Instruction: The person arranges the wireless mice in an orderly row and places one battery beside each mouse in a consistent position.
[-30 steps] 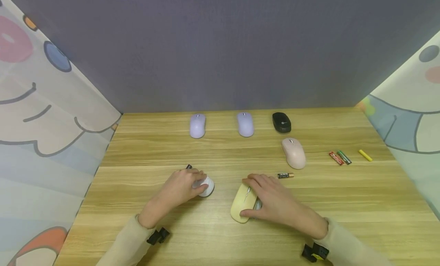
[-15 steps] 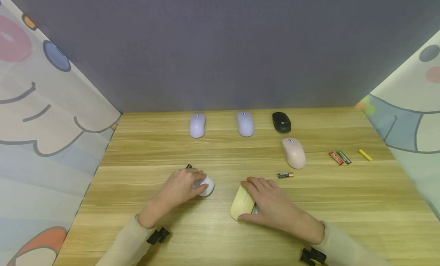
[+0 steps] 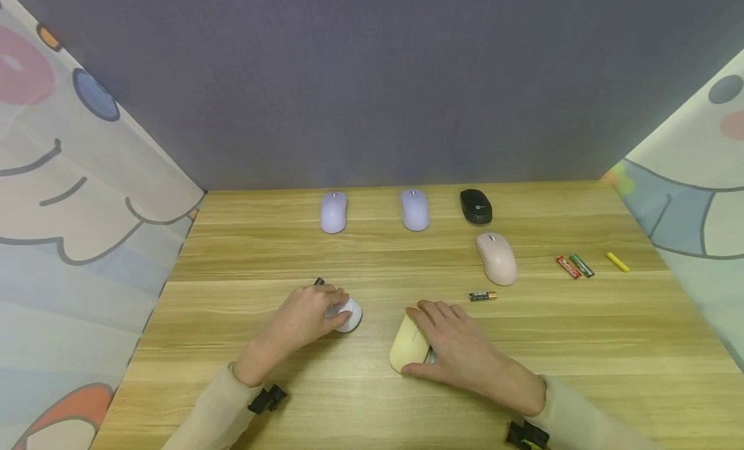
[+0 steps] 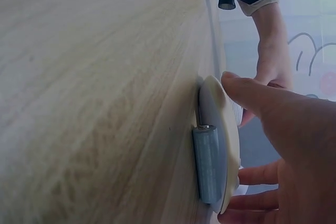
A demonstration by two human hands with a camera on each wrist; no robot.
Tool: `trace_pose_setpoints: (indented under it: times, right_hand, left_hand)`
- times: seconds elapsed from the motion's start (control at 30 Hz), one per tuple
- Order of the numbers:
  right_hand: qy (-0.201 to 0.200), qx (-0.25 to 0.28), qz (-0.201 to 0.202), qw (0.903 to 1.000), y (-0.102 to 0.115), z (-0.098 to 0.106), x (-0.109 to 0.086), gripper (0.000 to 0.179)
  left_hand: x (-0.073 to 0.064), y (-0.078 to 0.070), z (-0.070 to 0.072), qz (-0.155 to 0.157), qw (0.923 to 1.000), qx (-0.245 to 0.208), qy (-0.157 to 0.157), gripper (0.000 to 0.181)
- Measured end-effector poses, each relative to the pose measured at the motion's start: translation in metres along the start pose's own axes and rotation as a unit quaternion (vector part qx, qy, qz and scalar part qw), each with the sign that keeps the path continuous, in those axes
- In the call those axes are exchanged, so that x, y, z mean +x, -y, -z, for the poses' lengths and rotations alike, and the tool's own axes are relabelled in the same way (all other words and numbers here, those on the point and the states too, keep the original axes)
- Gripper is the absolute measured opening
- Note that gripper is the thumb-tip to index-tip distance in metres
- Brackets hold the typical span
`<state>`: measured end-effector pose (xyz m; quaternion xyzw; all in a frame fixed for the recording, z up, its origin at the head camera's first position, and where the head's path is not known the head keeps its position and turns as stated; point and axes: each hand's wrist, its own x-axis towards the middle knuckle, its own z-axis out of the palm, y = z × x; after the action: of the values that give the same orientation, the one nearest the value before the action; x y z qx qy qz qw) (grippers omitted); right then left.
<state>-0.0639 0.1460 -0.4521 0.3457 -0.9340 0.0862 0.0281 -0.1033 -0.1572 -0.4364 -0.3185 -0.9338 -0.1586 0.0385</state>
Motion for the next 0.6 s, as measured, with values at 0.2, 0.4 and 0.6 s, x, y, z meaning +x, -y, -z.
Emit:
trace_pose_setpoints:
  times: [0.2,0.4,0.6]
  right_hand:
    - [-0.002,-0.018,0.002,0.9998,0.0009,-0.0025,0.0001,0.1]
    - [-0.003,-0.024,0.0,0.9997,0.0042,-0.003,0.0008,0.104]
    - [0.002,-0.027,-0.009,0.9996,0.0072,-0.0038,0.001,0.109]
  left_hand:
    - [0.0007,-0.0002,0.0001,-0.001,1.0,0.003,-0.001,0.028]
    - [0.0009,-0.0002,-0.0001,-0.001,1.0,0.003,-0.001,0.027]
    - [0.001,-0.0002,0.0002,-0.002,1.0,0.003,-0.001,0.027]
